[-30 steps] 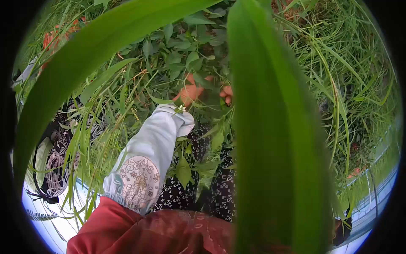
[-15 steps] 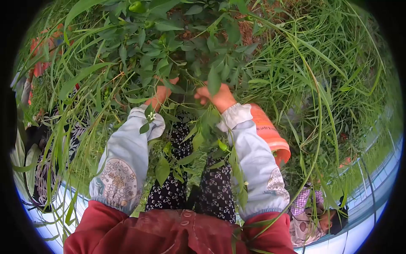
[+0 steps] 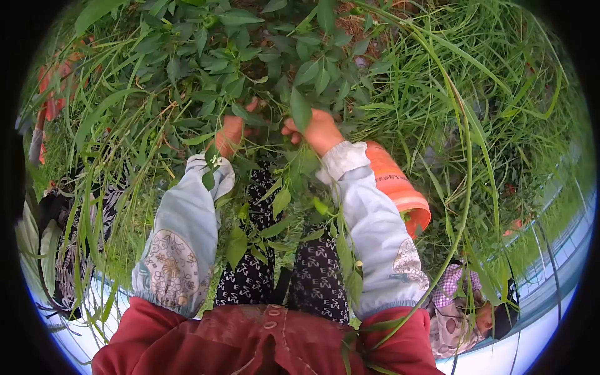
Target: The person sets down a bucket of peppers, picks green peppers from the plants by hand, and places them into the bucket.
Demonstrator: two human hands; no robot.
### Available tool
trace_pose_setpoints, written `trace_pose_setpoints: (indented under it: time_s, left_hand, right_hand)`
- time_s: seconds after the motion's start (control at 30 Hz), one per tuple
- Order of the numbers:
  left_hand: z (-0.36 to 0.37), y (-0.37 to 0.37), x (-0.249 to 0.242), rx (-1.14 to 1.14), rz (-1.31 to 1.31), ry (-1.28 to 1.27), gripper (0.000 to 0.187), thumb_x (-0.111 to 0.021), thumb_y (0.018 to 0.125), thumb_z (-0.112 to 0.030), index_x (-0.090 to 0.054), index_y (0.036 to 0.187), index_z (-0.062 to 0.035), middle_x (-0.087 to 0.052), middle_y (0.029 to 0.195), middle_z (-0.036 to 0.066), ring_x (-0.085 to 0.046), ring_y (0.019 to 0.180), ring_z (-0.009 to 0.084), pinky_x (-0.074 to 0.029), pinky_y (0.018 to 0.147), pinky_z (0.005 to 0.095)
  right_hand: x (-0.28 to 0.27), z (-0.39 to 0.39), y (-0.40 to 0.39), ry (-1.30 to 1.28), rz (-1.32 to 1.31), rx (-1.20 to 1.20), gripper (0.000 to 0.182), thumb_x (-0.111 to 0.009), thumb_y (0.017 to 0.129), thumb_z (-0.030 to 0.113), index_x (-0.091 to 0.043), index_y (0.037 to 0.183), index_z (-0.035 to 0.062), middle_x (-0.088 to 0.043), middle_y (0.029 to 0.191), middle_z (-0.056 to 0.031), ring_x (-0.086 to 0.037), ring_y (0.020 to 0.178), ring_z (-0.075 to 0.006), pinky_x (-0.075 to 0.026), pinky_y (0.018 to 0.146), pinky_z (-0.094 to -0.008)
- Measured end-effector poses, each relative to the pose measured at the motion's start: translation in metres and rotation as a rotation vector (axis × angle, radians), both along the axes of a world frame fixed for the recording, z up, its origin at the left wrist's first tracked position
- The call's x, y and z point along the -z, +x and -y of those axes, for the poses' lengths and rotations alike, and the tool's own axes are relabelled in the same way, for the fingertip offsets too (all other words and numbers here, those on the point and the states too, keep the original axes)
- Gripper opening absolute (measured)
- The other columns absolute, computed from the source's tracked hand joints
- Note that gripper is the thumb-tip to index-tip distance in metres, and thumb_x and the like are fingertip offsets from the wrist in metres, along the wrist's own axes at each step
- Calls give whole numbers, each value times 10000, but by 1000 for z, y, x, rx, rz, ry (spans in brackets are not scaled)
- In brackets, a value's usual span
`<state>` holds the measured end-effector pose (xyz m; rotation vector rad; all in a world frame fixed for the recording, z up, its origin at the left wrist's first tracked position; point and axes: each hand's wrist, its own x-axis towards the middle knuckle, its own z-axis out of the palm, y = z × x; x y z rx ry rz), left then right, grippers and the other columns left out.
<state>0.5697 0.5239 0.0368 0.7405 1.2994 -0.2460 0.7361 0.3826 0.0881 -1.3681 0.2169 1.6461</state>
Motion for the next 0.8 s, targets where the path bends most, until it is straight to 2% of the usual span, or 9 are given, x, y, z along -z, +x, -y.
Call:
trace_pose_setpoints:
  time_s: [0.33, 0.37, 0.4, 0.5, 0.53, 0.67, 0.7, 0.77, 0.8]
  left_hand:
    - [16, -16, 16, 161, 100, 249, 281, -537, 857, -215, -533, 1109, -91, -592, 994, 55, -574, 822, 201, -464, 690, 341]
    - [19, -18, 13, 118, 78, 218, 285, -517, 872, -207, -523, 1130, -86, -593, 1008, 64, -576, 838, 204, -470, 704, 339]
    - [18, -12, -2, 75, 55, 188, 289, -498, 886, -198, -514, 1150, -81, -594, 1022, 73, -578, 854, 206, -476, 719, 337]
    - [7, 12, -55, 36, -104, -119, 273, -517, 879, -138, -511, 1141, -58, -601, 973, 85, -600, 779, 203, -510, 646, 330]
    - [11, 5, -53, -29, -50, -49, 204, -590, 823, -156, -606, 997, -50, -617, 844, 62, -599, 713, 162, -497, 615, 290]
    - [13, -27, -24, -55, -119, -163, 206, -600, 821, -165, -614, 978, -33, -617, 846, 58, -601, 710, 151, -504, 626, 277]
    - [5, -12, -55, 244, -113, -98, 183, -600, 817, -141, -619, 957, -26, -615, 845, 58, -597, 708, 146, -502, 626, 268]
    - [7, -17, -71, 547, -110, -29, 160, -600, 813, -117, -624, 936, -19, -614, 844, 58, -594, 706, 141, -500, 625, 260]
    - [13, -35, -60, 324, -108, -23, 181, -610, 784, -102, -607, 935, -1, -609, 836, 59, -590, 712, 152, -495, 572, 274]
  right_hand:
    - [7, 6, -8, -36, -12, -85, 209, -619, 760, 92, -587, 914, -44, -639, 781, -119, -548, 572, -147, -442, 541, -264]
    - [12, 7, -8, -7, 6, -120, 198, -618, 760, 88, -593, 911, -38, -640, 782, -114, -547, 569, -144, -439, 539, -260]
    - [16, 10, -6, 23, 50, -208, 362, -590, 799, 183, -546, 1054, -70, -635, 785, -82, -541, 596, -116, -446, 596, -249]
    - [6, 3, 5, -17, 45, -274, 344, -587, 799, 179, -553, 1029, -74, -635, 783, -84, -543, 600, -121, -447, 595, -253]
    - [-7, -4, 4, -58, 53, -215, 282, -592, 797, 156, -575, 969, -67, -634, 784, -91, -545, 596, -128, -452, 595, -258]
    - [5, 2, -6, -20, 24, -145, 138, -622, 790, 97, -618, 873, -12, -644, 792, -99, -551, 571, -133, -450, 540, -254]
    - [9, 3, -6, -32, 29, -81, 139, -622, 795, 101, -615, 880, -9, -645, 794, -99, -554, 577, -133, -454, 543, -255]
    - [14, 7, -2, -45, 39, -51, 136, -614, 811, 105, -601, 885, -9, -645, 794, -96, -562, 594, -135, -460, 554, -259]
    - [11, 6, 0, -32, 76, -112, 125, -606, 814, 97, -598, 878, -10, -645, 792, -97, -561, 595, -133, -460, 558, -260]
